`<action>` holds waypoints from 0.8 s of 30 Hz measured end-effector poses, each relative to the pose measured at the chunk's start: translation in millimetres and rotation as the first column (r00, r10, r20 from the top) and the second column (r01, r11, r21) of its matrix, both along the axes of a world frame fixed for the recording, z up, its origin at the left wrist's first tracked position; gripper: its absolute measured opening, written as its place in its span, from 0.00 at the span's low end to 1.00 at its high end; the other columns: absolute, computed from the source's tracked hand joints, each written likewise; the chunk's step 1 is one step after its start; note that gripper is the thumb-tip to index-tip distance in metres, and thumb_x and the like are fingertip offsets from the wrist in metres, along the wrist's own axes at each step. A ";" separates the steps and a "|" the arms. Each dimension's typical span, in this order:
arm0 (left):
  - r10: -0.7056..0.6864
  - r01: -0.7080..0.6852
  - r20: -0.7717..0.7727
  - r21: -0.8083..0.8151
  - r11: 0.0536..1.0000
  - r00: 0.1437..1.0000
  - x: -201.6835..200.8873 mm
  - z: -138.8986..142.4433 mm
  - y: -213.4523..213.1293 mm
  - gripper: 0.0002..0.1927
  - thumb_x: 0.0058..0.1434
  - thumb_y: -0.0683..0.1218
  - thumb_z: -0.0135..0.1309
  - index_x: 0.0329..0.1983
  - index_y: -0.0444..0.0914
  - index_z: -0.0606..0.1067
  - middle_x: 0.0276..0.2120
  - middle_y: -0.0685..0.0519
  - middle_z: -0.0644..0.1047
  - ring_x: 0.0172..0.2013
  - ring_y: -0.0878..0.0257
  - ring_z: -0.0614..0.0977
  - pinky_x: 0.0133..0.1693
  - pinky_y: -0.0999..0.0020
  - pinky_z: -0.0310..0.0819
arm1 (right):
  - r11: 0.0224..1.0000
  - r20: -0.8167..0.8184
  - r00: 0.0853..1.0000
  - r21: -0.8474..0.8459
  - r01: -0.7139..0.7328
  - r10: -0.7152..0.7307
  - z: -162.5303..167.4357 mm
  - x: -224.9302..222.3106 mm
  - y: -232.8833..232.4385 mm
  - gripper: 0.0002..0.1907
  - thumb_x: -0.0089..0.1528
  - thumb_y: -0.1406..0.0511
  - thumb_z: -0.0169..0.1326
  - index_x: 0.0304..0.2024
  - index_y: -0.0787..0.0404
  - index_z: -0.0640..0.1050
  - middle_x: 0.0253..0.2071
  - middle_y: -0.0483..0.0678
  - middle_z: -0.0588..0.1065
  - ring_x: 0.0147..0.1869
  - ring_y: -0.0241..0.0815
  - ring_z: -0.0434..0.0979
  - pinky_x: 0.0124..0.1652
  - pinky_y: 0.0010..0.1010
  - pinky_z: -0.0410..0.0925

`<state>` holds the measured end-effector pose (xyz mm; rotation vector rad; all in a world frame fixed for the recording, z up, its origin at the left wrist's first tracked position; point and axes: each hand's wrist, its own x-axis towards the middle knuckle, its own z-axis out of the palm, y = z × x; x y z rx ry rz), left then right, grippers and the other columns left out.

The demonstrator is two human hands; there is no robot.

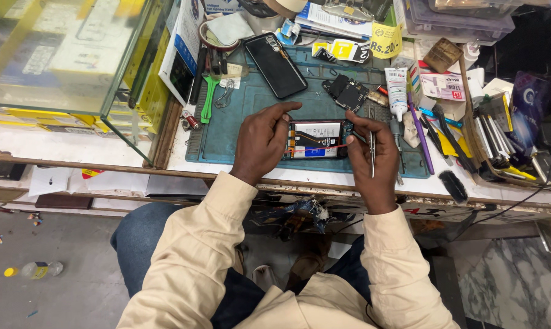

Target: The person works on a disassembled smartphone, using tweezers to adjust internal components and ribbon cables. They handle the battery and motherboard area, repositioning parts and ensuring connections are seated correctly.

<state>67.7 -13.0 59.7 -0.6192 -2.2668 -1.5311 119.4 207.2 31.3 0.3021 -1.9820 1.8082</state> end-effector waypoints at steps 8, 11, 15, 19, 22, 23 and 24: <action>0.018 -0.019 -0.007 -0.054 0.998 1.000 2.0 0.8 -0.7 0.15 0.67 0.40 0.49 0.54 0.37 0.80 0.36 0.45 0.83 0.19 0.63 0.75 0.26 0.65 0.68 | 1.000 -0.005 1.000 0.018 0.008 -0.008 -1.8 -0.9 -0.1 0.15 0.69 0.76 0.52 0.58 0.63 0.71 0.66 0.54 0.74 0.68 0.36 0.74 0.50 0.20 0.69; 0.016 -0.016 0.000 -0.050 0.999 1.000 4.0 3.0 0.3 0.14 0.67 0.42 0.52 0.53 0.37 0.80 0.36 0.44 0.83 0.17 0.63 0.75 0.24 0.63 0.68 | 1.000 0.023 1.000 0.004 0.017 -0.018 -1.7 -0.3 -0.2 0.15 0.69 0.75 0.52 0.58 0.63 0.71 0.66 0.54 0.75 0.65 0.35 0.74 0.45 0.19 0.67; 0.028 -0.029 -0.012 -0.068 0.997 1.000 4.9 4.6 1.3 0.13 0.67 0.43 0.53 0.53 0.38 0.81 0.38 0.45 0.83 0.17 0.62 0.76 0.24 0.63 0.70 | 1.000 -0.002 1.000 0.018 0.002 -0.002 -1.6 0.6 0.1 0.15 0.69 0.75 0.51 0.58 0.63 0.70 0.66 0.54 0.74 0.69 0.37 0.73 0.51 0.21 0.70; 0.037 -0.039 -0.033 -0.077 0.996 0.999 4.0 4.3 2.9 0.13 0.67 0.44 0.55 0.52 0.39 0.81 0.40 0.45 0.84 0.17 0.62 0.77 0.26 0.64 0.72 | 1.000 -0.011 1.000 0.001 -0.013 0.013 -2.2 -1.0 -0.3 0.15 0.69 0.76 0.51 0.59 0.63 0.70 0.66 0.55 0.73 0.70 0.39 0.72 0.58 0.25 0.70; 0.043 -0.046 -0.051 -0.073 0.996 0.998 1.8 3.8 4.5 0.13 0.66 0.44 0.56 0.52 0.39 0.81 0.41 0.45 0.84 0.19 0.62 0.79 0.27 0.64 0.74 | 1.000 -0.005 1.000 -0.013 -0.013 0.013 -2.5 -2.7 0.2 0.15 0.69 0.76 0.51 0.59 0.64 0.70 0.66 0.55 0.73 0.71 0.39 0.72 0.61 0.27 0.70; 0.045 -0.049 -0.057 -0.069 0.996 0.997 1.3 3.3 4.8 0.13 0.66 0.44 0.56 0.51 0.39 0.81 0.41 0.45 0.84 0.19 0.61 0.80 0.27 0.65 0.75 | 1.000 0.001 1.000 -0.016 -0.011 0.011 -2.6 -2.9 0.1 0.15 0.69 0.76 0.51 0.59 0.64 0.70 0.66 0.55 0.73 0.70 0.39 0.72 0.61 0.27 0.70; 0.048 -0.051 -0.046 -0.076 0.996 0.998 0.8 2.8 4.7 0.12 0.66 0.45 0.57 0.51 0.39 0.81 0.41 0.45 0.84 0.20 0.61 0.80 0.28 0.64 0.75 | 1.000 -0.002 1.000 -0.010 -0.010 0.010 -2.6 -3.0 -0.2 0.15 0.69 0.76 0.51 0.59 0.64 0.70 0.67 0.55 0.73 0.71 0.40 0.72 0.61 0.28 0.70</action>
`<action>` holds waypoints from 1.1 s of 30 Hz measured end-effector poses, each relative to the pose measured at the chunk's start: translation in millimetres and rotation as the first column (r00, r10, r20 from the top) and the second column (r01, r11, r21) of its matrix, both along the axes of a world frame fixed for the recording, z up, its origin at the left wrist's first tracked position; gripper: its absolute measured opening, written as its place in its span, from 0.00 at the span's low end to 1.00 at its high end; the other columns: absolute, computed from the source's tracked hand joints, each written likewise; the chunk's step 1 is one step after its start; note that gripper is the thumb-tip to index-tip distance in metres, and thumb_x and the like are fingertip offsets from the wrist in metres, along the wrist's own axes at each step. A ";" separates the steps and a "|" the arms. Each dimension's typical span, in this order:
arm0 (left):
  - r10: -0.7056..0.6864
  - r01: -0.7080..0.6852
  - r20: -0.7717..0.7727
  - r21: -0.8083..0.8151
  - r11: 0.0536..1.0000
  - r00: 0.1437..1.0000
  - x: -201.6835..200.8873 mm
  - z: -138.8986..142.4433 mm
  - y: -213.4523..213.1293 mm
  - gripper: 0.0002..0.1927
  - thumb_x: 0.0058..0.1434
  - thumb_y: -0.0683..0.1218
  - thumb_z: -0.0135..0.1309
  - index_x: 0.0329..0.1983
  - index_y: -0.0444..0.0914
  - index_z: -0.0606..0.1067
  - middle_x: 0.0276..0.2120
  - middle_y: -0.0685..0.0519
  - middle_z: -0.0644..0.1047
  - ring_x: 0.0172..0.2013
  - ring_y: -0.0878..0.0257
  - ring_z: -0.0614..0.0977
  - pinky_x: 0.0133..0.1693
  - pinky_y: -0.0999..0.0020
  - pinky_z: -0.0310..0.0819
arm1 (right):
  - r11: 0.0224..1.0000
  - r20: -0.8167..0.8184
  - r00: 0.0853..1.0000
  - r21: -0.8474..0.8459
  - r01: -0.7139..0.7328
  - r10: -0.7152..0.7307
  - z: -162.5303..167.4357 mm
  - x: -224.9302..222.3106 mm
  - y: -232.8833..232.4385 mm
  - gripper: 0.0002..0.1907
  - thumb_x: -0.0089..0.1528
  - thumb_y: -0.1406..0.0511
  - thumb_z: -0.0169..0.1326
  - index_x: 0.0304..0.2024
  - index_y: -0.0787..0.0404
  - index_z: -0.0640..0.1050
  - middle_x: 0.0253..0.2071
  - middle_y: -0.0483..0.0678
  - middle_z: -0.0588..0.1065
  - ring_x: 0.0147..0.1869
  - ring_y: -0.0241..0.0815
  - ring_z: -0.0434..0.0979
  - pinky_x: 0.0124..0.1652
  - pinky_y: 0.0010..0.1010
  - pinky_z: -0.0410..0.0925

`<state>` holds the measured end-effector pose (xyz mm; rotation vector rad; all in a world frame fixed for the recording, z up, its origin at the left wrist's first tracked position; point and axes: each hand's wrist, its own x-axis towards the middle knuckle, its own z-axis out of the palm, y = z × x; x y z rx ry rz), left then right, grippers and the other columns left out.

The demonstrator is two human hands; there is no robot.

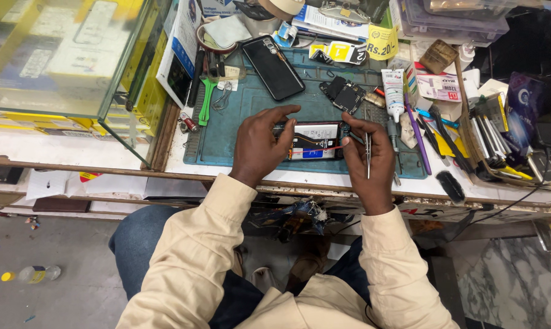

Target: The person works on a disassembled smartphone, using tweezers to adjust internal components and ribbon cables. They handle the battery and motherboard area, repositioning parts and ensuring connections are seated correctly.

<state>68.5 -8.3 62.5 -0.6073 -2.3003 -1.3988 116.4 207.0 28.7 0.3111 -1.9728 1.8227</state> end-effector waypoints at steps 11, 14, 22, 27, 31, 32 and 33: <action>0.141 -0.161 -0.117 -0.180 0.970 0.983 2.6 -0.6 9.6 0.07 0.63 0.48 0.60 0.35 0.41 0.83 0.31 0.52 0.83 0.30 0.56 0.82 0.40 0.56 0.66 | 0.998 -0.029 0.999 0.062 -0.022 0.024 7.6 5.2 -1.4 0.16 0.69 0.75 0.51 0.59 0.64 0.70 0.66 0.55 0.73 0.70 0.42 0.73 0.63 0.32 0.70; 0.171 -0.201 -0.167 -0.181 0.963 0.971 5.3 2.7 14.7 0.07 0.61 0.49 0.61 0.32 0.41 0.82 0.29 0.53 0.83 0.31 0.56 0.82 0.40 0.56 0.65 | 0.998 -0.008 1.000 0.059 -0.008 0.009 7.5 4.8 -0.4 0.15 0.69 0.75 0.52 0.58 0.64 0.71 0.66 0.54 0.73 0.69 0.42 0.74 0.60 0.31 0.71; 0.230 -0.248 -0.102 -0.227 0.942 0.968 9.0 12.6 28.7 0.14 0.58 0.54 0.63 0.26 0.40 0.79 0.26 0.52 0.81 0.28 0.53 0.81 0.37 0.54 0.65 | 0.998 -0.039 0.999 0.051 -0.028 0.030 9.1 7.5 2.2 0.15 0.68 0.75 0.52 0.57 0.64 0.71 0.65 0.55 0.74 0.67 0.42 0.75 0.61 0.32 0.71; 0.263 -0.286 -0.122 -0.245 0.926 0.957 10.2 13.0 37.4 0.17 0.56 0.57 0.65 0.25 0.39 0.78 0.25 0.51 0.81 0.27 0.53 0.81 0.36 0.54 0.64 | 0.998 -0.068 0.997 0.058 -0.020 0.024 9.0 9.5 4.9 0.15 0.68 0.76 0.52 0.57 0.64 0.71 0.64 0.55 0.74 0.68 0.42 0.75 0.63 0.33 0.71; 0.266 -0.298 -0.149 -0.282 0.912 0.953 10.2 15.2 42.0 0.18 0.55 0.58 0.65 0.25 0.39 0.78 0.26 0.51 0.81 0.25 0.53 0.80 0.36 0.54 0.62 | 0.998 -0.092 0.996 0.068 -0.012 0.019 9.9 11.4 6.0 0.15 0.68 0.76 0.52 0.58 0.65 0.72 0.63 0.54 0.74 0.68 0.43 0.75 0.65 0.35 0.71; 0.264 -0.298 -0.149 -0.291 0.909 0.953 10.2 16.1 43.0 0.18 0.55 0.58 0.65 0.25 0.39 0.79 0.26 0.51 0.81 0.24 0.53 0.80 0.37 0.54 0.62 | 0.998 -0.093 0.996 0.069 -0.012 0.018 10.3 11.8 6.1 0.15 0.68 0.76 0.52 0.58 0.65 0.72 0.63 0.54 0.74 0.68 0.43 0.75 0.65 0.35 0.71; 0.261 -0.295 -0.148 -0.302 0.906 0.954 10.3 16.9 44.0 0.18 0.55 0.58 0.64 0.25 0.39 0.79 0.26 0.51 0.81 0.25 0.53 0.80 0.37 0.55 0.61 | 0.998 -0.097 0.995 0.067 -0.011 0.018 10.7 12.3 6.1 0.15 0.68 0.76 0.52 0.58 0.65 0.72 0.63 0.54 0.74 0.68 0.44 0.75 0.65 0.35 0.71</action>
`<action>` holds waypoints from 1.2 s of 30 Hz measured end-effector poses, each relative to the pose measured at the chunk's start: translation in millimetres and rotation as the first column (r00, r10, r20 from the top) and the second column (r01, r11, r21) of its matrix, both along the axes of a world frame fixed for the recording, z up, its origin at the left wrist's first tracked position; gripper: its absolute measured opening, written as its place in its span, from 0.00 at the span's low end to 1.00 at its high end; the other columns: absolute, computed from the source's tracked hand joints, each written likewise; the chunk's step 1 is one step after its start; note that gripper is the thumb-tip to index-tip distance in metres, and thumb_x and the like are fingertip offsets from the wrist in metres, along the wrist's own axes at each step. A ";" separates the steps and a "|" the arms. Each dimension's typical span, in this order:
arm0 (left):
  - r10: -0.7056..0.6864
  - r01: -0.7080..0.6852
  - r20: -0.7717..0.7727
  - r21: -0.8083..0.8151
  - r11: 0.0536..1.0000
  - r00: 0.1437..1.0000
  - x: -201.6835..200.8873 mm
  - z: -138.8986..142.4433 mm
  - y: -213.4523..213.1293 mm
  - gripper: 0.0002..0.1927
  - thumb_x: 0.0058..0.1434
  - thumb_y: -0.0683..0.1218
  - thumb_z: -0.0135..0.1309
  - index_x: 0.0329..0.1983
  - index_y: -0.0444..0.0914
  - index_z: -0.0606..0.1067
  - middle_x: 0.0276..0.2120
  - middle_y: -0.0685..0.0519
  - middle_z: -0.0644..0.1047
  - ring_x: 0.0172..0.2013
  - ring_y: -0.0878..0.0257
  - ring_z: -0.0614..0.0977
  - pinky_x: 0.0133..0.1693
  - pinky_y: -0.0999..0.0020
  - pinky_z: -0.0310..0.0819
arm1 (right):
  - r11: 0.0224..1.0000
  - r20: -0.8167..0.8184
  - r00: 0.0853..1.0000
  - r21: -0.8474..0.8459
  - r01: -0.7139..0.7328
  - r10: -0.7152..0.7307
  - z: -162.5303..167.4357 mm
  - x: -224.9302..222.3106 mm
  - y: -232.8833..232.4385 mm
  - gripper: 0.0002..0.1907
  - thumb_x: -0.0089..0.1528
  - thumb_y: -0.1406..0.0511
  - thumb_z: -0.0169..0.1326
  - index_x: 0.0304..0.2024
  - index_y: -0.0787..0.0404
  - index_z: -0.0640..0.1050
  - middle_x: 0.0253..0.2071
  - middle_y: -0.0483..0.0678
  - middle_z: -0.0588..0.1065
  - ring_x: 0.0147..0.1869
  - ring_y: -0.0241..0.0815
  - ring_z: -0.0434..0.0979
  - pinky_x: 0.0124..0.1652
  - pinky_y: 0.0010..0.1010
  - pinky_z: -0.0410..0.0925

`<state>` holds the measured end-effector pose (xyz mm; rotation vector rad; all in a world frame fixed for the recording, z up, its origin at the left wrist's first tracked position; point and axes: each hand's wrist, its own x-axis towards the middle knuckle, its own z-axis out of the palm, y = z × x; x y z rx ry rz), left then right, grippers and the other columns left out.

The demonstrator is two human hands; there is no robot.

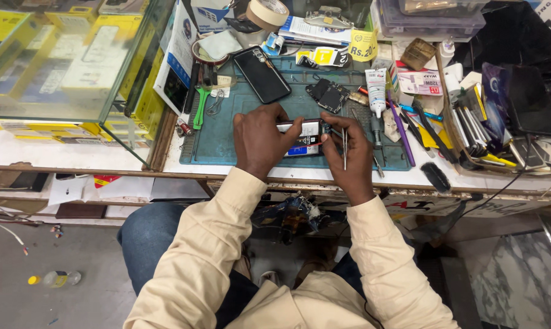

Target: The person works on a disassembled smartphone, using tweezers to adjust internal components and ribbon cables. They handle the battery and motherboard area, repositioning parts and ensuring connections are seated correctly.

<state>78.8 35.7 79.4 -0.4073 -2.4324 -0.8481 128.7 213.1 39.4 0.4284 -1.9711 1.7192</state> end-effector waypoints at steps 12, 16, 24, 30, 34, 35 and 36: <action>-0.023 0.022 -0.010 -0.078 0.997 1.000 -2.2 0.3 7.1 0.19 0.57 0.59 0.63 0.23 0.39 0.79 0.24 0.51 0.81 0.23 0.54 0.79 0.38 0.55 0.60 | 1.000 0.005 1.000 0.007 0.001 -0.001 2.6 1.8 1.7 0.14 0.68 0.75 0.52 0.56 0.63 0.72 0.62 0.53 0.75 0.67 0.43 0.76 0.63 0.34 0.71; -0.031 0.027 -0.042 -0.082 0.996 0.999 -4.2 -1.8 9.4 0.20 0.56 0.59 0.63 0.23 0.39 0.79 0.24 0.51 0.81 0.24 0.53 0.79 0.39 0.55 0.60 | 1.000 0.008 1.000 0.016 0.015 -0.015 2.7 2.3 1.8 0.15 0.68 0.75 0.53 0.57 0.63 0.72 0.62 0.53 0.76 0.66 0.42 0.76 0.61 0.32 0.71; -0.033 0.028 -0.046 -0.098 0.995 0.998 -8.2 -1.5 14.1 0.21 0.55 0.60 0.63 0.22 0.39 0.78 0.24 0.50 0.81 0.24 0.52 0.79 0.37 0.54 0.60 | 1.000 -0.013 1.000 -0.001 -0.001 0.001 2.2 -0.4 1.6 0.16 0.68 0.76 0.52 0.58 0.64 0.71 0.62 0.53 0.75 0.67 0.42 0.76 0.63 0.33 0.71; -0.038 0.033 -0.039 -0.107 0.994 0.999 -9.3 0.3 17.0 0.20 0.55 0.59 0.63 0.22 0.39 0.79 0.23 0.50 0.80 0.23 0.52 0.79 0.36 0.55 0.62 | 1.000 -0.004 1.000 0.011 0.007 -0.007 3.4 0.2 1.5 0.17 0.68 0.76 0.52 0.59 0.64 0.71 0.63 0.54 0.75 0.69 0.44 0.75 0.64 0.35 0.71; -0.068 0.066 -0.014 -0.124 0.990 0.998 -10.5 0.7 19.2 0.18 0.56 0.58 0.63 0.24 0.39 0.81 0.23 0.49 0.80 0.23 0.52 0.79 0.37 0.55 0.64 | 1.000 -0.012 1.000 0.001 0.001 -0.001 1.7 -0.8 2.2 0.18 0.68 0.76 0.51 0.60 0.64 0.70 0.64 0.54 0.73 0.72 0.46 0.73 0.67 0.38 0.70; -0.079 0.077 -0.007 -0.131 0.988 0.997 -10.7 0.8 19.4 0.18 0.56 0.58 0.62 0.25 0.39 0.82 0.23 0.49 0.81 0.23 0.51 0.79 0.38 0.55 0.65 | 1.000 -0.009 1.000 -0.010 0.002 -0.002 0.9 -1.4 2.1 0.18 0.68 0.76 0.51 0.60 0.64 0.70 0.65 0.54 0.73 0.72 0.46 0.73 0.68 0.38 0.70; -0.096 0.094 -0.005 -0.121 0.988 0.995 -9.5 -0.5 21.3 0.17 0.57 0.57 0.62 0.25 0.40 0.82 0.24 0.49 0.81 0.24 0.51 0.80 0.38 0.55 0.65 | 1.000 -0.008 1.000 -0.014 0.000 0.000 -1.1 -0.2 4.0 0.19 0.68 0.76 0.51 0.61 0.64 0.69 0.65 0.54 0.73 0.72 0.46 0.73 0.68 0.38 0.69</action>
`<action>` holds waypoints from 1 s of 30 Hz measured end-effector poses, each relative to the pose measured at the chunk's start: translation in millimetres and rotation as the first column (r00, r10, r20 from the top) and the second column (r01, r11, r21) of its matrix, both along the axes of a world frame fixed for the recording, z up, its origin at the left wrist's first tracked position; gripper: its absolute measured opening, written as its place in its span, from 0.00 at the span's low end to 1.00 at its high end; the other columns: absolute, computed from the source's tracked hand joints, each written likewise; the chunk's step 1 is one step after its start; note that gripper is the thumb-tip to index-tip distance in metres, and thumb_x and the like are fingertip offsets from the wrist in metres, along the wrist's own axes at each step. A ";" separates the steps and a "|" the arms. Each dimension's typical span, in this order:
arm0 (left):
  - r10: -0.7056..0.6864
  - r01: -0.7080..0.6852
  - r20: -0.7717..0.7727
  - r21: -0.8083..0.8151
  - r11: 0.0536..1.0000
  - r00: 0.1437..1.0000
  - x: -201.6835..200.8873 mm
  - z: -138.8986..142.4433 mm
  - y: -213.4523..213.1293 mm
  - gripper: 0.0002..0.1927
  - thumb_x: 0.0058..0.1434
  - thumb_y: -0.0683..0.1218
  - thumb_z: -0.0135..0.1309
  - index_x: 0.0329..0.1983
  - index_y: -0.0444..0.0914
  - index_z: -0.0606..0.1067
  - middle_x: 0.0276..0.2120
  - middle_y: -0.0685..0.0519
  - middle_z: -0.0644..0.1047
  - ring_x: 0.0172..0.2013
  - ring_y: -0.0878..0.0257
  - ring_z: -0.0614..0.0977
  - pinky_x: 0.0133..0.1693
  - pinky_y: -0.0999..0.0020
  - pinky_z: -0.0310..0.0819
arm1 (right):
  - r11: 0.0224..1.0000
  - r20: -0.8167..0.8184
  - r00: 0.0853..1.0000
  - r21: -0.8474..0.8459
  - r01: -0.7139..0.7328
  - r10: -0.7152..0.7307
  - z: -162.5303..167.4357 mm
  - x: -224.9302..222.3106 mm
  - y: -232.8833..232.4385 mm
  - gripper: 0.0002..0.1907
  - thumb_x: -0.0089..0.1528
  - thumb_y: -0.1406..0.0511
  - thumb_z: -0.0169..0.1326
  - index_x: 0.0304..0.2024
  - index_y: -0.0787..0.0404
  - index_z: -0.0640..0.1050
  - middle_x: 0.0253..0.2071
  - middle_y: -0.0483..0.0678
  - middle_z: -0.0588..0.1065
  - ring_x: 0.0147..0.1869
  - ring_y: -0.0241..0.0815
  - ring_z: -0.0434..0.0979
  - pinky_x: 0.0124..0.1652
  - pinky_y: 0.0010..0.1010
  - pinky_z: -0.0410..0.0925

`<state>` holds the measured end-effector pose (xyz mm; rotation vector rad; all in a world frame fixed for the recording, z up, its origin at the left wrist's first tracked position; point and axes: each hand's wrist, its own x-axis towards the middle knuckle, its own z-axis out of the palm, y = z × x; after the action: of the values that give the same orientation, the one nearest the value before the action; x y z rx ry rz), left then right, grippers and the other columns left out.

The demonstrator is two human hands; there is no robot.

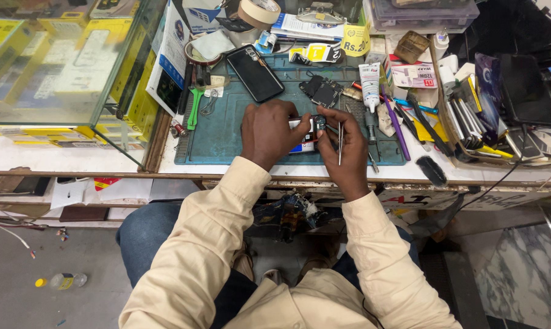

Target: The person works on a disassembled smartphone, using tweezers to adjust internal components and ribbon cables. They handle the battery and motherboard area, repositioning parts and ensuring connections are seated correctly.

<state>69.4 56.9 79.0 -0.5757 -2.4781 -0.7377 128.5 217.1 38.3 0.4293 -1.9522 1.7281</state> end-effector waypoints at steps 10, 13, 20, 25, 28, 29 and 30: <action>-0.041 0.038 0.081 0.033 0.999 0.996 3.5 5.0 4.2 0.15 0.57 0.56 0.61 0.27 0.40 0.83 0.26 0.49 0.82 0.27 0.50 0.82 0.41 0.53 0.68 | 0.996 0.007 1.000 -0.082 -0.026 0.027 -9.7 -3.6 2.3 0.20 0.68 0.77 0.49 0.61 0.64 0.69 0.66 0.54 0.72 0.73 0.47 0.72 0.69 0.37 0.68; -0.049 0.045 0.099 0.046 0.998 0.994 4.0 6.9 4.3 0.16 0.57 0.57 0.61 0.27 0.40 0.83 0.26 0.49 0.83 0.28 0.50 0.82 0.41 0.54 0.68 | 0.992 0.029 0.999 -0.118 -0.033 0.037 -10.2 -3.1 2.6 0.19 0.68 0.77 0.49 0.61 0.64 0.69 0.65 0.54 0.72 0.73 0.46 0.71 0.68 0.36 0.68; -0.033 0.027 0.166 0.035 0.999 0.986 1.6 6.7 3.8 0.17 0.56 0.58 0.62 0.28 0.40 0.83 0.27 0.49 0.82 0.29 0.50 0.83 0.39 0.55 0.71 | 0.998 0.019 1.000 -0.062 -0.002 0.004 -9.4 -1.8 3.1 0.19 0.68 0.77 0.49 0.61 0.63 0.70 0.65 0.52 0.73 0.71 0.43 0.73 0.68 0.34 0.68; -0.044 0.043 0.055 0.012 0.999 0.998 4.8 4.6 4.8 0.16 0.56 0.57 0.62 0.26 0.40 0.82 0.27 0.51 0.82 0.27 0.52 0.82 0.40 0.54 0.67 | 0.995 0.047 0.999 -0.100 0.019 -0.014 -10.4 -3.6 3.1 0.17 0.69 0.75 0.51 0.60 0.63 0.71 0.63 0.51 0.75 0.67 0.40 0.74 0.61 0.28 0.71; -0.080 0.080 -0.022 -0.009 0.997 0.997 10.6 3.0 4.4 0.15 0.58 0.56 0.61 0.26 0.41 0.81 0.27 0.53 0.82 0.28 0.53 0.81 0.38 0.53 0.63 | 0.988 0.065 0.998 -0.157 0.005 0.006 -12.3 -6.3 3.8 0.15 0.69 0.74 0.52 0.58 0.62 0.71 0.59 0.49 0.77 0.61 0.35 0.77 0.53 0.23 0.72; -0.092 0.091 -0.050 -0.017 0.996 0.994 12.8 2.5 4.0 0.15 0.59 0.56 0.61 0.26 0.41 0.80 0.27 0.53 0.81 0.28 0.53 0.80 0.38 0.53 0.62 | 0.985 0.064 0.998 -0.175 -0.009 0.020 -13.3 -7.0 3.7 0.15 0.69 0.73 0.53 0.58 0.62 0.71 0.58 0.49 0.78 0.59 0.33 0.78 0.50 0.21 0.72; -0.100 0.099 -0.061 -0.015 0.995 0.993 14.7 2.3 3.6 0.15 0.59 0.56 0.61 0.26 0.41 0.80 0.27 0.53 0.81 0.28 0.53 0.80 0.37 0.53 0.62 | 0.986 0.071 0.997 -0.166 -0.005 0.017 -14.0 -7.7 4.0 0.14 0.69 0.73 0.53 0.58 0.62 0.71 0.57 0.49 0.78 0.57 0.32 0.78 0.49 0.21 0.71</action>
<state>84.0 60.5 81.2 -0.7201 -2.4134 -0.7316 120.8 221.1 24.3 0.3222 -1.8394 1.9195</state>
